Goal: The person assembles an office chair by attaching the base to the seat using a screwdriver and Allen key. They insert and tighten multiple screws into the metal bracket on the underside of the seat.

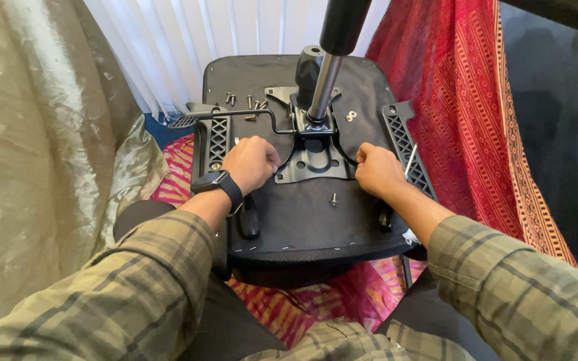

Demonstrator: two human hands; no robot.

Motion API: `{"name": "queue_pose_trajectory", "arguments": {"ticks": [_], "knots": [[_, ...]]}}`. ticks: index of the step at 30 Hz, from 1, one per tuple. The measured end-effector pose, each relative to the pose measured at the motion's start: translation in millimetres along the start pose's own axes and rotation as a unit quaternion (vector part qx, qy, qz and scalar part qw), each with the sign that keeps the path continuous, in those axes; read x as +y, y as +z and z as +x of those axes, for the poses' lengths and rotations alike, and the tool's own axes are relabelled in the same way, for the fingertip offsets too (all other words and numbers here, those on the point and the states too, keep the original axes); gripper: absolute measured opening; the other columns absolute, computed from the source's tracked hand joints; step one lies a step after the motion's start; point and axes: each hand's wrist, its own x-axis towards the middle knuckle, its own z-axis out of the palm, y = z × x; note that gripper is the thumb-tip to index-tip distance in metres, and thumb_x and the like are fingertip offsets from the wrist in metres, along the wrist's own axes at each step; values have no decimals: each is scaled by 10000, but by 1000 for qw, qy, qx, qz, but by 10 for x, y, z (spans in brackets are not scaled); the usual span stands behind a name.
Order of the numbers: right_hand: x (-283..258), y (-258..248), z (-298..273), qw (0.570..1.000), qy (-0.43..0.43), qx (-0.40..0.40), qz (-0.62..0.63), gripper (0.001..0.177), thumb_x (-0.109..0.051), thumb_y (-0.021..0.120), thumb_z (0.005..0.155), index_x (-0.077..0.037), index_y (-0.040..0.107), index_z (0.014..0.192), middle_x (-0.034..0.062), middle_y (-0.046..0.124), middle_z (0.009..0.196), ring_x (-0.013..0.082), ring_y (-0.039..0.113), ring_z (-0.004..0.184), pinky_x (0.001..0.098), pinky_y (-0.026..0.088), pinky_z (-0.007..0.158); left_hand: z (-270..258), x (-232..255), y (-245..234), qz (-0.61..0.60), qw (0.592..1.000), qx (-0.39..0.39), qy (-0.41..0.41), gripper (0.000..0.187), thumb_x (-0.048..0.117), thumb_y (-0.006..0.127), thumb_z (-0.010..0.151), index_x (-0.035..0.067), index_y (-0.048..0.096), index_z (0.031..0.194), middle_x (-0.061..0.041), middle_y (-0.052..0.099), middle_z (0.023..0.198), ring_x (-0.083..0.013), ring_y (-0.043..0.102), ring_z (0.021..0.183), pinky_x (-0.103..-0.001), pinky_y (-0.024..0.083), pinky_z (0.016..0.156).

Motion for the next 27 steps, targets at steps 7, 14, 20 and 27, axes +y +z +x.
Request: {"name": "queue_pose_trajectory", "arguments": {"ticks": [7,14,20,27], "knots": [[61,-1,13,1000,-12,-11,24,152,-110,616,862,-69,659,1002,156,737,1003,367,682,1026,470,522,870,37,16,17,18,1000,-1,-14,160,52,705,767,114,822,857,-151,765,839,-331,743,826,-424,582,781],[42,-17,26,1000,-1,-16,14,154,-104,608,854,-80,669,993,168,729,1019,379,667,1045,473,513,872,41,38,27,5,999,11,-34,183,29,665,759,100,817,833,-168,757,834,-332,745,830,-423,585,788],[25,-13,62,999,-2,-29,-17,172,-129,610,862,-83,663,1019,167,727,1028,385,664,1055,486,519,874,61,28,52,18,999,-3,-44,187,19,643,760,90,800,832,-173,758,851,-336,743,853,-421,584,802],[-34,-94,-99,997,4,-60,-43,336,-150,606,884,-115,615,1218,146,638,1255,380,598,1193,479,483,984,-26,22,138,84,996,15,-1,143,54,676,743,66,767,851,-166,738,934,-385,691,940,-482,548,823]]}}
